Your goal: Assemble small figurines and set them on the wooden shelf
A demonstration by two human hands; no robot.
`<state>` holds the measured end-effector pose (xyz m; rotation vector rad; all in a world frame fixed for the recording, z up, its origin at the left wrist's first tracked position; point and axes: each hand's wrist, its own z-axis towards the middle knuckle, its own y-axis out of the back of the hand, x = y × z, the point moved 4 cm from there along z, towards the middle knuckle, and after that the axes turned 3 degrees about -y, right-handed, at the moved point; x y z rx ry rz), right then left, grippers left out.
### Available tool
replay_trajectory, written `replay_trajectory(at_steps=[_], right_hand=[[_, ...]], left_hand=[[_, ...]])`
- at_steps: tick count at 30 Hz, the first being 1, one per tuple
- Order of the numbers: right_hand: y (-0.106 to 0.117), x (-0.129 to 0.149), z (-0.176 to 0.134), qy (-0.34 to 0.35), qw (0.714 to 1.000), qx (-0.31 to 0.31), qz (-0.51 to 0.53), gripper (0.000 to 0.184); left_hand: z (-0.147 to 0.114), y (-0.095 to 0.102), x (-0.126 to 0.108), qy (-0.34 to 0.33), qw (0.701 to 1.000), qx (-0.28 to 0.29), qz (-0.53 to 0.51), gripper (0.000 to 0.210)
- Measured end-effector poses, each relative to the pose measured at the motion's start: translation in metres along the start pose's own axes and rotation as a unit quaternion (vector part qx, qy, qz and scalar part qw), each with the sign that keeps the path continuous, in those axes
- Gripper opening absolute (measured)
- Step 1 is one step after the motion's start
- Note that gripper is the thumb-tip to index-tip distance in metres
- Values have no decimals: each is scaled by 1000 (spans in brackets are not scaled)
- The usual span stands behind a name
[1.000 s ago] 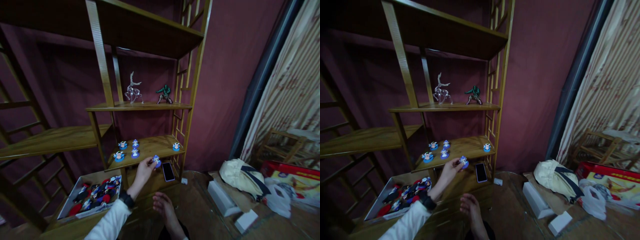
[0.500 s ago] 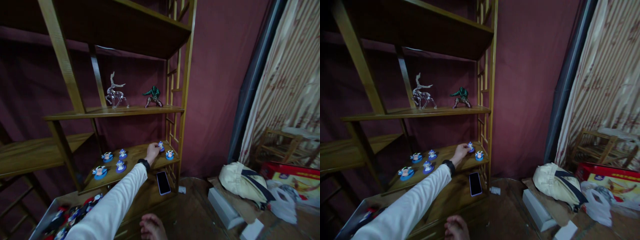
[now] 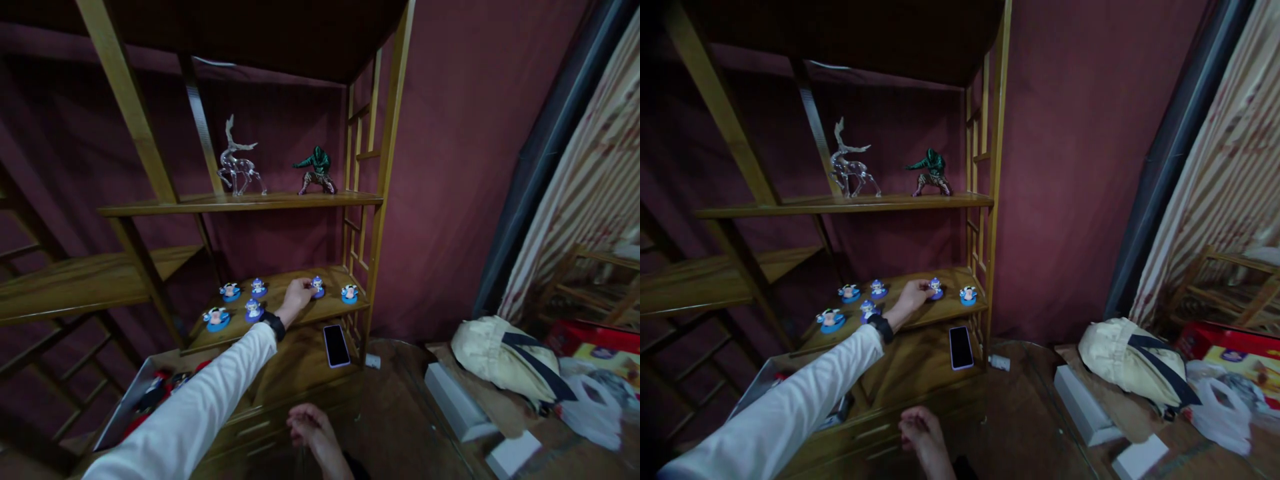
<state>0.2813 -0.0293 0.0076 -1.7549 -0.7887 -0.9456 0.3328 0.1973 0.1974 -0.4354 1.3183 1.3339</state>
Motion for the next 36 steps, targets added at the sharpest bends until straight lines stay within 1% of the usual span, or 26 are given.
replay_trajectory(at_steps=[2,4,9,12,14,18,25,30,36], right_hand=[[-3,-1,-1,1,1000,2,-12,36],[-5,-3,-2,1,1000,-2,-22,36],[-4,-12,2,5,999,-12,-38,34],[1,-15,4,10,999,-20,-45,37],[4,-15,4,12,998,-28,-49,39],[3,-11,1,16,998,-31,-56,37],[-1,-2,-5,7,997,-34,-63,33],[4,-12,1,5,998,-35,-58,34],[5,-21,8,10,997,-26,-67,37]], left_hand=[[-6,3,1,-5,1000,8,7,18],[-10,1,-1,-6,1000,8,15,17],[-19,-18,-15,-18,999,23,36,18],[-27,-28,-25,-27,996,34,80,15],[-32,-31,-30,-35,992,39,111,15],[-41,-28,-32,-47,989,24,138,19],[-40,-17,-28,-14,983,-1,185,22],[-40,-12,-27,-38,976,16,214,22],[-43,-13,-29,-58,974,24,218,21]])
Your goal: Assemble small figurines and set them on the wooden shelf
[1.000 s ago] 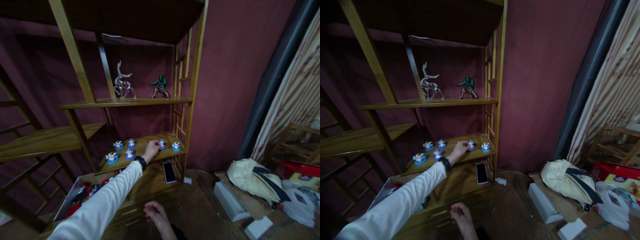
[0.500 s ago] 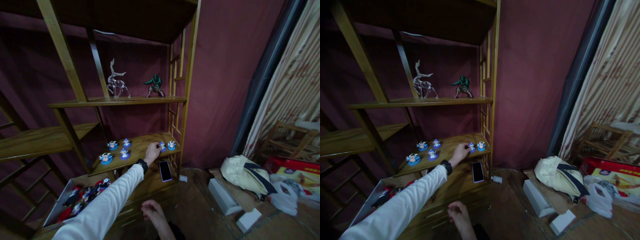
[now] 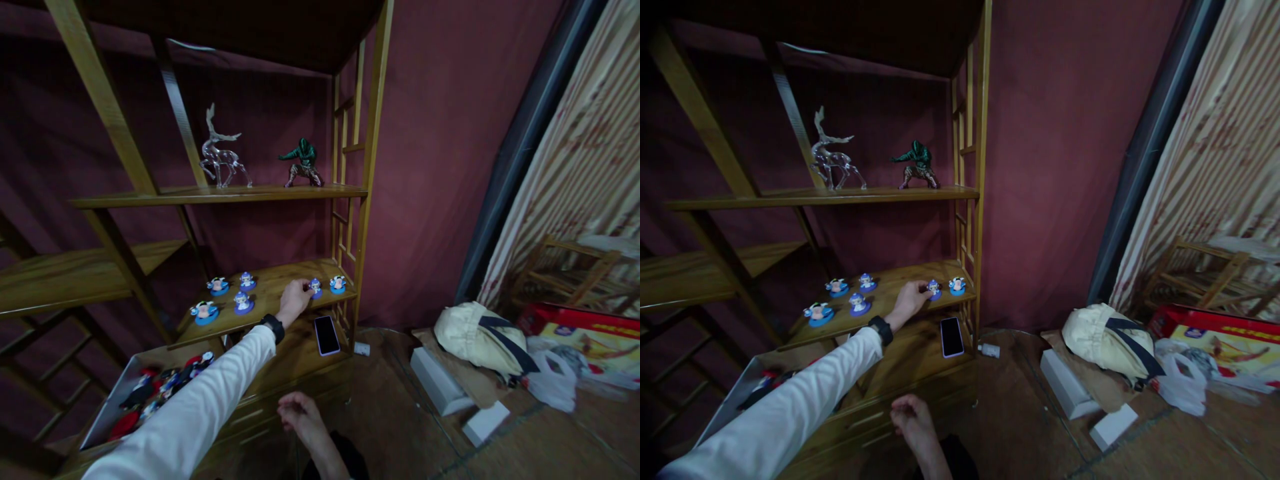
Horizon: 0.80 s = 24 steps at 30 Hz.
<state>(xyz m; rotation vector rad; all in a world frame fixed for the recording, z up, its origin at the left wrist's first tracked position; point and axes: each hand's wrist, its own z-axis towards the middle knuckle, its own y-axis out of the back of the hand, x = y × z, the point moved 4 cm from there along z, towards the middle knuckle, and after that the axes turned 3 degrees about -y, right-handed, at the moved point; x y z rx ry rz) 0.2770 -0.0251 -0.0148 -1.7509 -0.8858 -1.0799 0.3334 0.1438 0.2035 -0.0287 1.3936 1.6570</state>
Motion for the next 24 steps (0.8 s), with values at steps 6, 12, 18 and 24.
replay_trajectory(at_steps=[6,12,18,24], right_hand=[[-1,1,0,1,1000,1,-16,34],[-1,-11,7,-12,999,6,-37,35],[-3,-9,6,-6,998,11,-57,30],[-6,-2,2,10,998,11,-69,26]], left_hand=[[3,-4,9,-14,999,-5,-48,22],[9,-14,22,-46,990,12,-132,22],[9,-14,25,-50,988,14,-147,27],[6,-9,20,-61,985,51,-152,47]])
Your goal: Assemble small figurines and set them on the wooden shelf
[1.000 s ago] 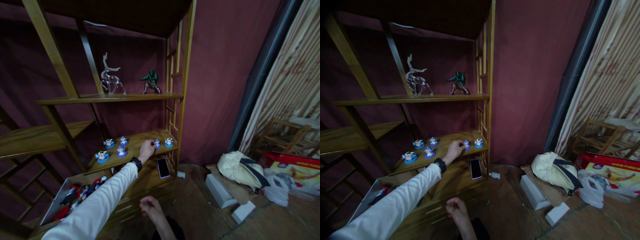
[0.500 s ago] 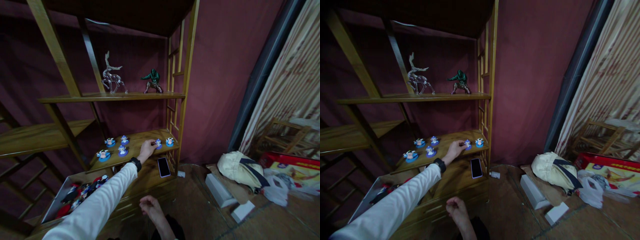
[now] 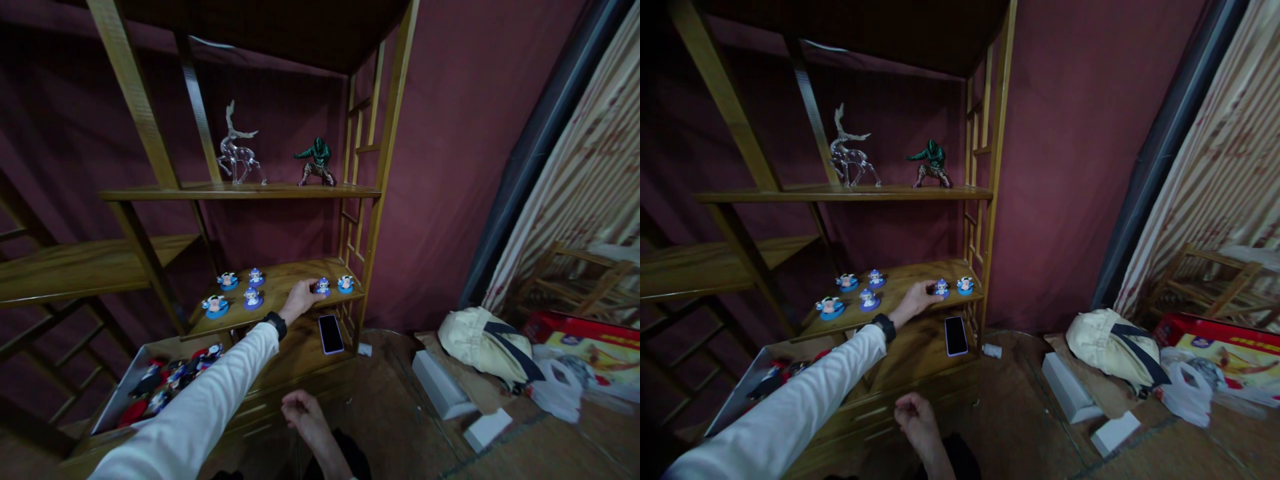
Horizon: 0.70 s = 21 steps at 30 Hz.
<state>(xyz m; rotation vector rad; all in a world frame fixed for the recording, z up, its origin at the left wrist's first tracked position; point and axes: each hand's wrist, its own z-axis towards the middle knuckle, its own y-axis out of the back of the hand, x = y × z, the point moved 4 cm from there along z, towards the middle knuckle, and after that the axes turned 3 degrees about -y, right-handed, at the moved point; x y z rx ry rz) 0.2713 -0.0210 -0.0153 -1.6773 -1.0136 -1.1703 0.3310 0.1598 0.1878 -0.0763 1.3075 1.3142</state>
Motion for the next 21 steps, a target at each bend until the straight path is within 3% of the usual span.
replay_trajectory(at_steps=[12,21], right_hand=[[-2,0,0,8,1000,2,-14,27],[-4,4,-3,14,999,10,-33,28]], left_hand=[[0,-1,1,5,996,-11,-93,54],[0,-7,9,-8,996,-22,-91,51]])
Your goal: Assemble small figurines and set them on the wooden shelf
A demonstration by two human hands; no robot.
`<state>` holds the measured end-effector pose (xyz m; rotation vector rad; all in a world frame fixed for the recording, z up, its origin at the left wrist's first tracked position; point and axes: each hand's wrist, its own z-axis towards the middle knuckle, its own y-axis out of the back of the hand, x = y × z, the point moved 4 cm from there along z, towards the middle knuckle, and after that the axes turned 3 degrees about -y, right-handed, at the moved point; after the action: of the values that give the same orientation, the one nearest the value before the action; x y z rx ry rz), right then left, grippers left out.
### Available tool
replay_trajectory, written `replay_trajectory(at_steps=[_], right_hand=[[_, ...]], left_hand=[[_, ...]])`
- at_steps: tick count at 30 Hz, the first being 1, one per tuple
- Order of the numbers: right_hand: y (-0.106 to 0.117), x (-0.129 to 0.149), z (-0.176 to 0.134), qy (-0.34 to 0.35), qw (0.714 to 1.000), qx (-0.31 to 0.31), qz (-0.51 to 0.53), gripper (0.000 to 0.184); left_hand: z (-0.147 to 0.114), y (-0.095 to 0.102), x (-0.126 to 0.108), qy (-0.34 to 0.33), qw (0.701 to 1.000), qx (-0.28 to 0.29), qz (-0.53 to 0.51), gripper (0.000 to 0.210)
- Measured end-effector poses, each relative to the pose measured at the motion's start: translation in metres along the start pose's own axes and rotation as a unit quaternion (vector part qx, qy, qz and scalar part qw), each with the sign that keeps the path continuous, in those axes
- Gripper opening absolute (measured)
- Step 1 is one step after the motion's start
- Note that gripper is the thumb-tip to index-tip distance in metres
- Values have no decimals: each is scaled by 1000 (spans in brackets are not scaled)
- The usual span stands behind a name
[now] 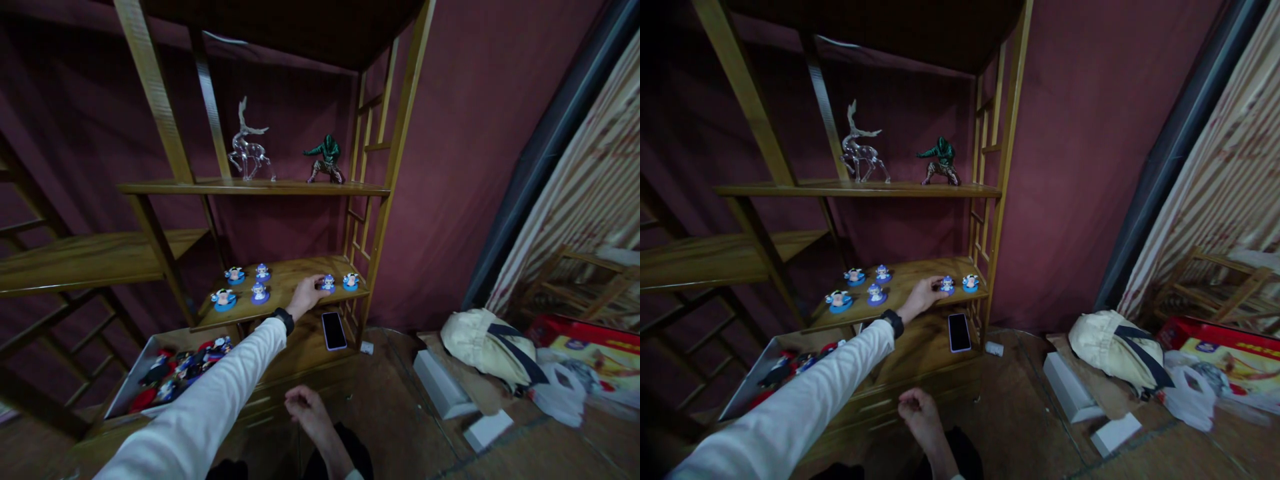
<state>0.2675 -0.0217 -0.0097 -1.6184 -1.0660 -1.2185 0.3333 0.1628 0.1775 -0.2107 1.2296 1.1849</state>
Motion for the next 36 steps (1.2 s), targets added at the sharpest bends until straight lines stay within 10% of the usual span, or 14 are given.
replay_trajectory(at_steps=[29,36], right_hand=[[-3,-15,7,27,998,12,-50,34],[-3,-12,5,39,999,5,-30,39]], left_hand=[[-14,8,-17,-19,998,-15,56,59],[-74,27,-44,-69,994,-54,64,46]])
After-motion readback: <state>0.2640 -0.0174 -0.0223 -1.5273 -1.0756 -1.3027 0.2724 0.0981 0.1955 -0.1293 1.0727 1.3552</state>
